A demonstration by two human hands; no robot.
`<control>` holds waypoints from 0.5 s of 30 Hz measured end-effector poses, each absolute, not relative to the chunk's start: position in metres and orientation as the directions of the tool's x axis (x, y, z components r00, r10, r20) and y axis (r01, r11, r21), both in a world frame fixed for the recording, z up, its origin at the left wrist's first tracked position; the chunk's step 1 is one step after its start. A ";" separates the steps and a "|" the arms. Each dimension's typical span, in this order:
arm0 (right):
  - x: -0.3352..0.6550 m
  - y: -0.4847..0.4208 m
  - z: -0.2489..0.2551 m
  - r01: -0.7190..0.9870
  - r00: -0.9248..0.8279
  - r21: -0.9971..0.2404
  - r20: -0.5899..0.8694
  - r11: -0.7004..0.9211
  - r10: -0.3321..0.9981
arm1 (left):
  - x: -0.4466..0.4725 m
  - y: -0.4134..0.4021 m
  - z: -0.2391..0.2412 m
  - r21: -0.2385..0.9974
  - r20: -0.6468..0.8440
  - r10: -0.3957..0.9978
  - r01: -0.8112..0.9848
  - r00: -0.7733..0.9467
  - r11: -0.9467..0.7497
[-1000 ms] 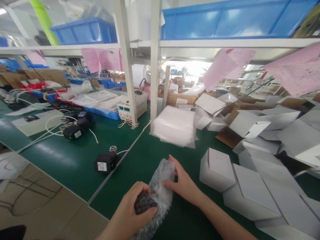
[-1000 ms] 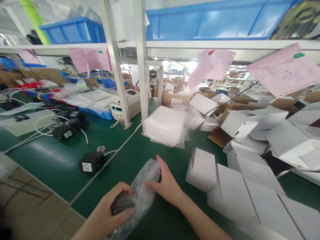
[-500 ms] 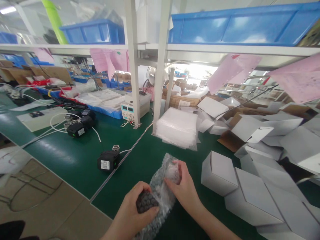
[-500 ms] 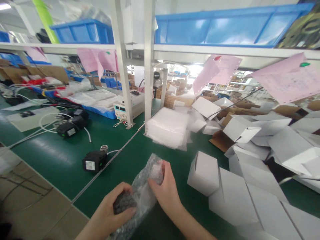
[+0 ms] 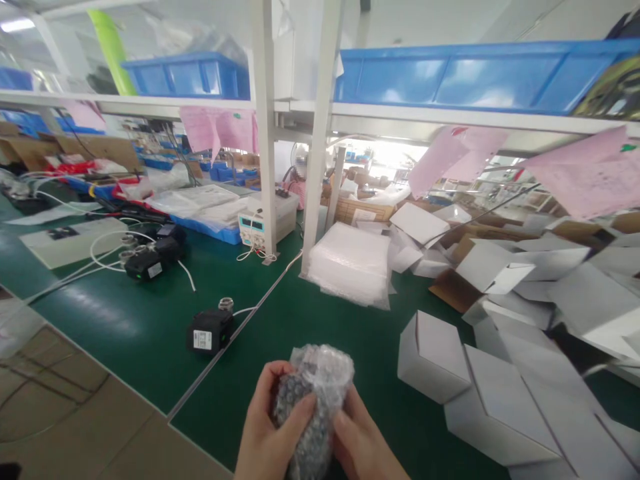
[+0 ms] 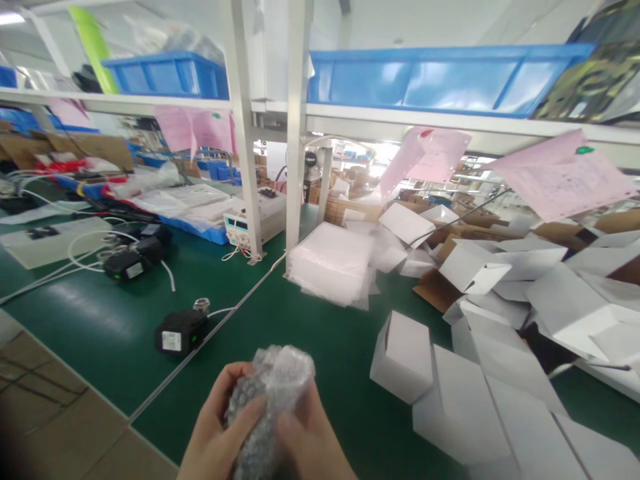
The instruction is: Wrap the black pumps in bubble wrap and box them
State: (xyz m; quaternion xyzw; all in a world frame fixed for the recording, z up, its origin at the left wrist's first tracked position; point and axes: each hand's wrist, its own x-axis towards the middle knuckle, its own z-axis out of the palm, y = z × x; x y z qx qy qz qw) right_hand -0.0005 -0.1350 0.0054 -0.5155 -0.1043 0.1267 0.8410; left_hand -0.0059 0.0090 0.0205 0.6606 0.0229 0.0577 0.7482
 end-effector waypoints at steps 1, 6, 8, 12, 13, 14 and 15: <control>-0.002 -0.136 0.009 -0.119 0.944 -0.877 0.046 0.466 0.328 | -0.007 0.001 0.020 0.991 0.101 0.126 -0.112 0.987 0.079; 0.001 -0.168 0.022 -0.083 0.965 -0.874 0.051 0.479 0.259 | -0.009 -0.032 0.018 0.916 0.377 0.006 -0.372 0.926 -0.148; 0.001 -0.187 0.020 -0.028 0.978 -0.884 0.074 0.467 0.197 | -0.001 -0.035 0.020 0.849 0.453 -0.078 -0.457 0.888 -0.266; -0.002 -0.222 0.014 -0.108 0.979 -0.856 -0.004 0.505 0.203 | 0.029 -0.033 0.031 0.737 0.543 -0.218 -0.585 0.811 -0.340; -0.002 -0.228 0.015 -0.156 0.967 -0.842 -0.024 0.516 0.253 | 0.039 -0.035 0.037 0.715 0.568 -0.227 -0.610 0.791 -0.342; -0.002 -0.233 0.016 -0.196 0.950 -0.830 -0.029 0.522 0.311 | 0.048 -0.038 0.043 0.693 0.591 -0.228 -0.631 0.774 -0.349; -0.001 -0.237 0.017 -0.226 0.929 -0.821 -0.020 0.524 0.370 | 0.058 -0.044 0.051 0.671 0.609 -0.235 -0.650 0.757 -0.356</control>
